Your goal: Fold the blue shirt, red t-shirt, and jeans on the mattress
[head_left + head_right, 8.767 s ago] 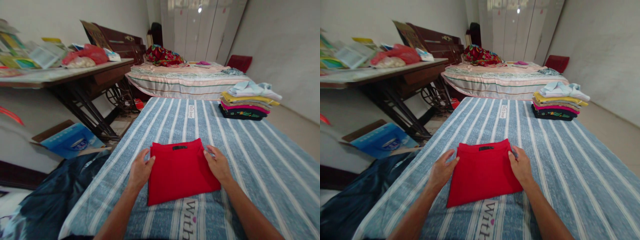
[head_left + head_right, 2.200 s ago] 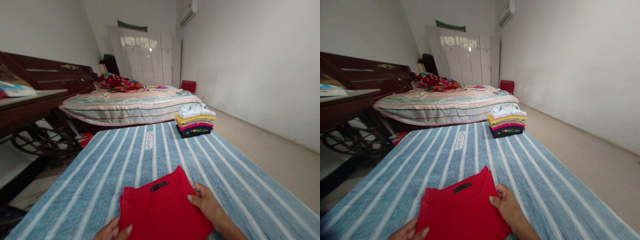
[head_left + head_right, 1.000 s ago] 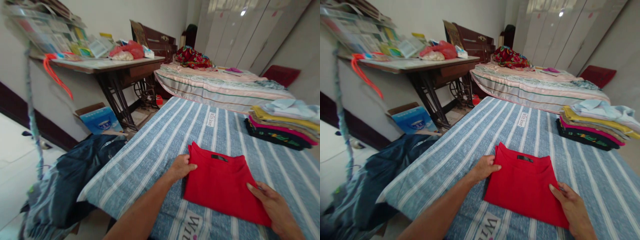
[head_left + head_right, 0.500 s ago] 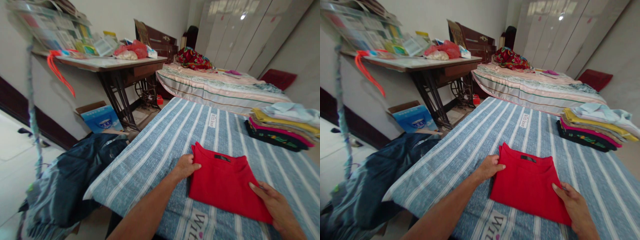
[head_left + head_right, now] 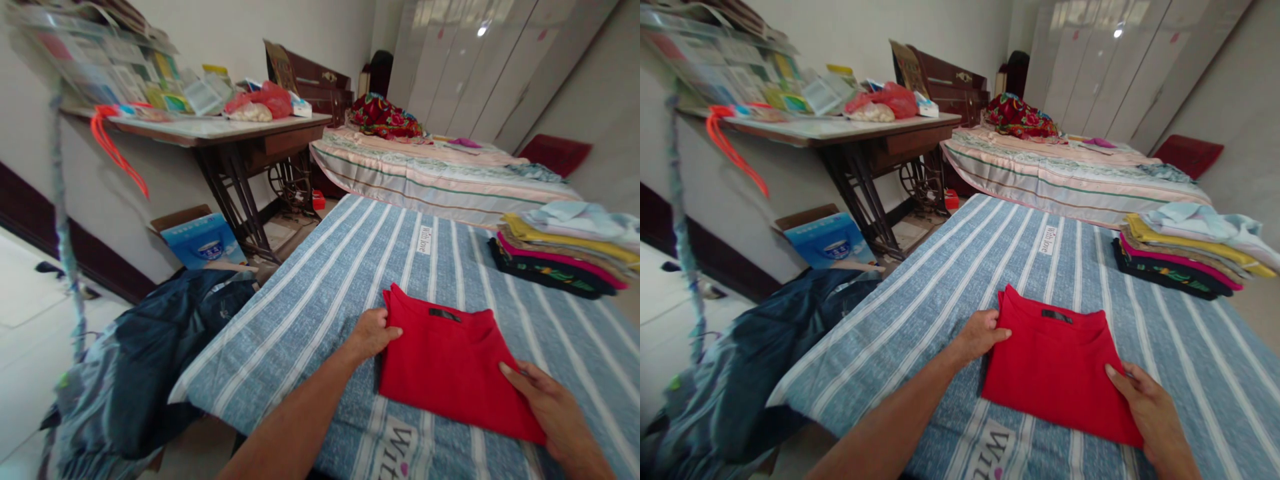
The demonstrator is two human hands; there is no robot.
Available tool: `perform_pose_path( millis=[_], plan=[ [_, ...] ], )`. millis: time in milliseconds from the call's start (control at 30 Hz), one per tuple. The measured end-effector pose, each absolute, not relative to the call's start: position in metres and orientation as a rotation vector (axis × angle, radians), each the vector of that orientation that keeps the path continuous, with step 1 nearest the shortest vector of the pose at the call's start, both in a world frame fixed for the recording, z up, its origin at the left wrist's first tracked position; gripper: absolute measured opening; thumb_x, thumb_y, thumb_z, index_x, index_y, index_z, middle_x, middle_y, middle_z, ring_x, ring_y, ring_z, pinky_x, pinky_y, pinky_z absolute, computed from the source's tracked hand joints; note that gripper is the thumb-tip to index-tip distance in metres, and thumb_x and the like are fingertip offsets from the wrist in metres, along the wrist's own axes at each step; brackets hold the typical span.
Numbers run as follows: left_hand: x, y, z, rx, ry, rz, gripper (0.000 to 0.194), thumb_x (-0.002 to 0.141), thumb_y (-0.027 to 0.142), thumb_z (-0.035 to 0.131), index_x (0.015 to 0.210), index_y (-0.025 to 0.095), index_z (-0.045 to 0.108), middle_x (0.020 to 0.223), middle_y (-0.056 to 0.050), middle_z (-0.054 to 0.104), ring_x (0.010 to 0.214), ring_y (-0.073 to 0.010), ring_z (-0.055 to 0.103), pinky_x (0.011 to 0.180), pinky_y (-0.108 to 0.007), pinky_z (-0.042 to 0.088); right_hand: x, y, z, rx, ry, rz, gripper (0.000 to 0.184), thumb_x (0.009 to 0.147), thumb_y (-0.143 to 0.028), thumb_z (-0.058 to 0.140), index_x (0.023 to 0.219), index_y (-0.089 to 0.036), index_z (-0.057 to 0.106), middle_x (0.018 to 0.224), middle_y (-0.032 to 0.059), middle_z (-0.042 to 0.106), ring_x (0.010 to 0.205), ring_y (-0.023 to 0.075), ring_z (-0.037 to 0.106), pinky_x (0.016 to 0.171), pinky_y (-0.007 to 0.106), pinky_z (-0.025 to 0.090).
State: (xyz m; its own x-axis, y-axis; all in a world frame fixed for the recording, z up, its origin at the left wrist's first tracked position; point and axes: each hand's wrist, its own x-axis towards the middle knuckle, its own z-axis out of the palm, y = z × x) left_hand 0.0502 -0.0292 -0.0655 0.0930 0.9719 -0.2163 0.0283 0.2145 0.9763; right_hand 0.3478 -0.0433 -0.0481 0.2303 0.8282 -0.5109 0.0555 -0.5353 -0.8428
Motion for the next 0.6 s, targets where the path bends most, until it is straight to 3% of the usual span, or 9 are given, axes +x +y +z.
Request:
perform_pose_path(
  millis=[600],
  plan=[
    [0.052,-0.035,-0.041,1.011,1.227,1.013,0.016,0.062,0.025,0.066,0.069,0.016,0.055,0.064,0.001,0.064,0.063,-0.0147,0.059,0.057,-0.023,0.043,0.342,-0.043,-0.045,-1.687,-0.806,1.408,0.043,0.058,-0.044,0.077,0.093,-0.022,0.064,0.087,0.0036,0.071,0.076,0.0253,0.067,0.061,0.030,0.053]
  ],
)
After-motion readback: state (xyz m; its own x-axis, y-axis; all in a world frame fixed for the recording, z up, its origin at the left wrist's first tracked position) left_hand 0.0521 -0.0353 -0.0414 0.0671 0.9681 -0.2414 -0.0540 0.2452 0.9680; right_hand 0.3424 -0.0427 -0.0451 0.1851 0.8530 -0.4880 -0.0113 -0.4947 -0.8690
